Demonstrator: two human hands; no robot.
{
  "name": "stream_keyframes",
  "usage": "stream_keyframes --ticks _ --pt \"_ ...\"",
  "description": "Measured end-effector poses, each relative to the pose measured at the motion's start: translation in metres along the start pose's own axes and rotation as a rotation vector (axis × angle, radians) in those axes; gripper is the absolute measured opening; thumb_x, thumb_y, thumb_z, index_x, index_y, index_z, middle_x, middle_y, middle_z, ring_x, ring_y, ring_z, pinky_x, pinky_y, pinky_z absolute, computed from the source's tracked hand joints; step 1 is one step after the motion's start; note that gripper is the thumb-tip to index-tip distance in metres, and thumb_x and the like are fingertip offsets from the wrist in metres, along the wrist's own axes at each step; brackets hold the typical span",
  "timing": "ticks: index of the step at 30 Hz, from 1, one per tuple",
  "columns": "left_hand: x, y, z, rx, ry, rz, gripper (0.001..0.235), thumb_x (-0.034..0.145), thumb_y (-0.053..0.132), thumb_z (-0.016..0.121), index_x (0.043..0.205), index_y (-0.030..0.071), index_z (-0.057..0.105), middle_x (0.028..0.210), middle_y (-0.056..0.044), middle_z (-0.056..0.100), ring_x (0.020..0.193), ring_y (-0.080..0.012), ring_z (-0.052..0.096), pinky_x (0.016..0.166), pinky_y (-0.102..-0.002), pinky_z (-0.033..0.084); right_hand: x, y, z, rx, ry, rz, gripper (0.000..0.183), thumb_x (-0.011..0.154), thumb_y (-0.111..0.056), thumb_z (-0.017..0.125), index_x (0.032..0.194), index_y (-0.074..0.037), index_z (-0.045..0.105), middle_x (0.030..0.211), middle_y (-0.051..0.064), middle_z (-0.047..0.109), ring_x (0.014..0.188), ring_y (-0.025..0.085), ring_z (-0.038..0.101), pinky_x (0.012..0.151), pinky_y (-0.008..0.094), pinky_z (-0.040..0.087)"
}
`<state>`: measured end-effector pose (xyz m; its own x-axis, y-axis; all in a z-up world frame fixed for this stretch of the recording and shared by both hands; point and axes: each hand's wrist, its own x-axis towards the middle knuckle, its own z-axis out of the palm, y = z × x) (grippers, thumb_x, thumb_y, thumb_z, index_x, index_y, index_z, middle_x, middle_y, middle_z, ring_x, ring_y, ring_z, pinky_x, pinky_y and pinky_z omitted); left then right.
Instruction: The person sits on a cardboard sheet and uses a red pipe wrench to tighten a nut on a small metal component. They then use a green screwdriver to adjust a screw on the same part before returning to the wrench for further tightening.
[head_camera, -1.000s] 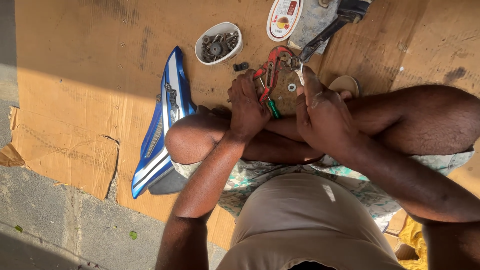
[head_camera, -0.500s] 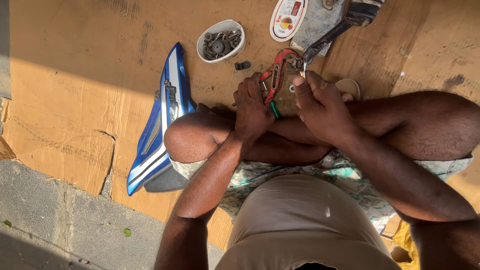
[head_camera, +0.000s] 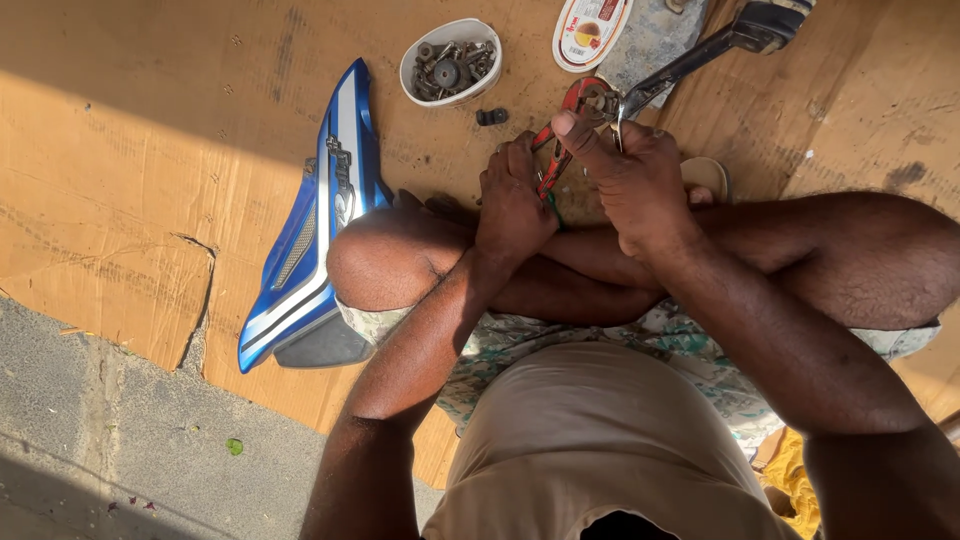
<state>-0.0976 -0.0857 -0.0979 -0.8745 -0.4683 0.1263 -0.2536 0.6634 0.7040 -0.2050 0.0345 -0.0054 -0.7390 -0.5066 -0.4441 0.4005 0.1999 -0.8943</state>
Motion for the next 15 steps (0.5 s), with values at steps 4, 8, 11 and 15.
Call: stream_keyframes --ticks 4,8,11,15 --pt "0.003 0.000 0.001 -0.007 -0.011 -0.043 0.071 0.074 -0.002 0.062 0.142 -0.002 0.041 0.130 -0.025 0.056 0.120 -0.0468 0.053 0.098 -0.058 0.041 0.002 -0.005 0.006 0.035 0.001 -0.031 0.042 0.097 -0.041 0.083 0.085 -0.005 0.065 0.067 -0.013 0.043 0.060 0.001 0.029 0.051 0.027 0.022" --pt "0.003 -0.002 0.004 -0.015 -0.020 -0.053 0.072 0.073 -0.004 0.062 0.142 -0.001 0.041 0.130 -0.025 0.056 0.120 -0.0466 0.052 0.098 -0.058 0.041 -0.002 -0.017 0.011 0.012 0.005 -0.049 0.031 0.091 -0.037 0.081 0.102 -0.009 0.075 0.065 -0.014 0.046 0.057 0.001 0.030 0.049 0.025 0.022" --pt "0.002 -0.002 0.005 -0.006 -0.014 -0.059 0.073 0.072 -0.004 0.063 0.141 -0.001 0.040 0.128 -0.024 0.055 0.119 -0.0468 0.052 0.097 -0.059 0.041 0.003 -0.009 0.012 -0.005 0.020 -0.097 0.031 0.093 -0.034 0.083 0.103 -0.006 0.074 0.069 -0.013 0.048 0.061 0.001 0.032 0.052 0.026 0.026" --pt "0.003 -0.004 0.006 0.004 0.002 -0.074 0.075 0.070 -0.004 0.063 0.141 -0.001 0.039 0.127 -0.024 0.054 0.116 -0.0469 0.052 0.095 -0.060 0.041 0.013 0.004 0.012 -0.117 0.066 -0.165 0.029 0.096 -0.030 0.085 0.103 -0.003 0.076 0.076 -0.010 0.059 0.068 0.002 0.041 0.059 0.026 0.038"
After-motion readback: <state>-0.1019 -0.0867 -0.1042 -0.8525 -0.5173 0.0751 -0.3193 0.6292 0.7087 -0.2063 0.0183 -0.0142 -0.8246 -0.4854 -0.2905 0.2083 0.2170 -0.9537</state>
